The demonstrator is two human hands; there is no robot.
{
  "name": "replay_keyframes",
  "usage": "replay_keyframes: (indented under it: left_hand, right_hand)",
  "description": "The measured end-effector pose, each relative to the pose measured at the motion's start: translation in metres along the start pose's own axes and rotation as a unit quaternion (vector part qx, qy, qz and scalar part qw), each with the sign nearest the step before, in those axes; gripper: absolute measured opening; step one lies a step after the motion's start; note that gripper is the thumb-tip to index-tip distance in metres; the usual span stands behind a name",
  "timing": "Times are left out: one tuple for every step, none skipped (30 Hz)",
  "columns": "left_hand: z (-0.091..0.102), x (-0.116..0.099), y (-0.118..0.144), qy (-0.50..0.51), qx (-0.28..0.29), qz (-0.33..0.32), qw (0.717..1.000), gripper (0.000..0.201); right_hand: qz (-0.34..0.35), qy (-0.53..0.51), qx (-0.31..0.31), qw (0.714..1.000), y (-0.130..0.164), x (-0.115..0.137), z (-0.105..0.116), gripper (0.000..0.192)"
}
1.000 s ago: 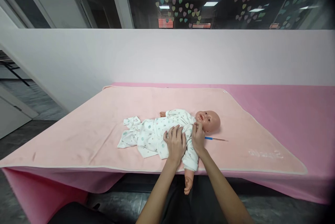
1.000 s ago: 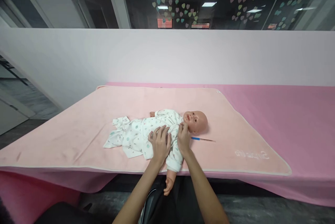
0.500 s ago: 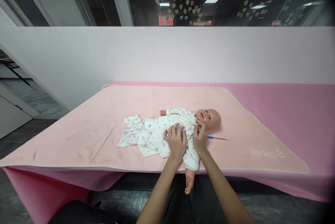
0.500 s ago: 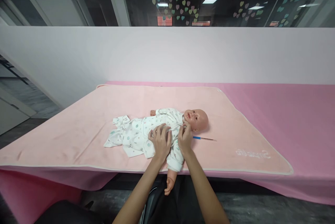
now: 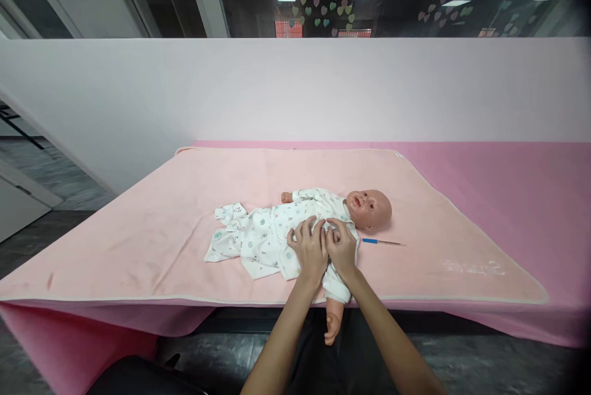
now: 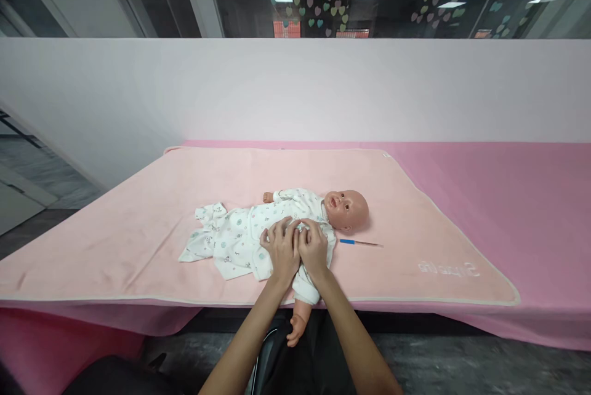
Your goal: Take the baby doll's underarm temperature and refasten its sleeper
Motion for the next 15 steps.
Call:
replay_keyframes:
  left_hand:
    - [0.0008, -0.0004, 0.0004, 0.002, 0.001, -0.001, 1.000, 0.026]
    - [0.0016, -0.0006, 0.0009, 0.005, -0.001, 0.000, 1.000, 0.026]
    - [0.0024, -0.0007, 0.0015, 0.008, -0.004, 0.000, 1.000, 0.025]
    - [0.0032, -0.0008, 0.0022, 0.012, -0.009, 0.000, 1.000, 0.025]
    - [0.0039, -0.0007, 0.0029, 0.016, -0.013, 0.000, 1.000, 0.024]
    - [0.0045, -0.0004, 0.0037, 0.021, -0.019, -0.001, 1.000, 0.022]
    - [0.0051, 0.0000, 0.0045, 0.026, -0.025, -0.002, 0.999, 0.021]
    - [0.0055, 0.0005, 0.0053, 0.031, -0.030, -0.004, 0.999, 0.020]
    - [0.0058, 0.0013, 0.0061, 0.037, -0.035, -0.005, 0.999, 0.018]
    - [0.0059, 0.0023, 0.0067, 0.043, -0.039, -0.005, 0.998, 0.018]
    - [0.0058, 0.0034, 0.0072, 0.050, -0.043, -0.005, 0.998, 0.017]
    - [0.0056, 0.0045, 0.0075, 0.057, -0.046, -0.006, 0.997, 0.017]
    - [0.0053, 0.0057, 0.0076, 0.064, -0.048, -0.005, 0.997, 0.017]
    - [0.0050, 0.0068, 0.0074, 0.071, -0.051, -0.004, 0.996, 0.017]
    - [0.0048, 0.0079, 0.0070, 0.078, -0.054, -0.002, 0.995, 0.017]
  right_hand:
    - [-0.003, -0.001, -0.008, 1.000, 0.0007, -0.0017, 0.0015, 0.023]
    - [0.001, 0.000, -0.014, 1.000, 0.0017, -0.0032, 0.0025, 0.021]
    - [0.011, 0.001, -0.021, 1.000, 0.0029, -0.0042, 0.0033, 0.020]
    - [0.025, 0.003, -0.031, 0.999, 0.0041, -0.0050, 0.0038, 0.019]
    - [0.040, 0.004, -0.041, 0.998, 0.0053, -0.0055, 0.0041, 0.019]
    - [0.053, 0.004, -0.050, 0.997, 0.0064, -0.0058, 0.0043, 0.019]
    - [0.062, 0.003, -0.055, 0.997, 0.0072, -0.0060, 0.0043, 0.019]
    - [0.067, 0.001, -0.054, 0.996, 0.0076, -0.0062, 0.0042, 0.019]
    - [0.066, -0.001, -0.045, 0.997, 0.0077, -0.0062, 0.0038, 0.020]
    - [0.064, -0.003, -0.029, 0.998, 0.0074, -0.0063, 0.0033, 0.021]
    - [0.061, -0.004, -0.009, 0.998, 0.0068, -0.0063, 0.0026, 0.023]
    - [0.060, -0.003, 0.012, 0.998, 0.0062, -0.0063, 0.0020, 0.025]
    - [0.061, 0.000, 0.031, 0.998, 0.0055, -0.0063, 0.0013, 0.026]
    - [0.065, 0.004, 0.047, 0.997, 0.0048, -0.0065, 0.0008, 0.027]
    - [0.069, 0.008, 0.057, 0.996, 0.0041, -0.0069, 0.0004, 0.027]
Point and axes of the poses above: each hand's wrist, its own y-axis away from the middle knuckle, its own z-axis out of the back of the hand, x = y × z, the point moved 2 cm from there along -y, towards the middle knuckle, and after that the axes turned 14 degrees about x, right-handed, at the moved point
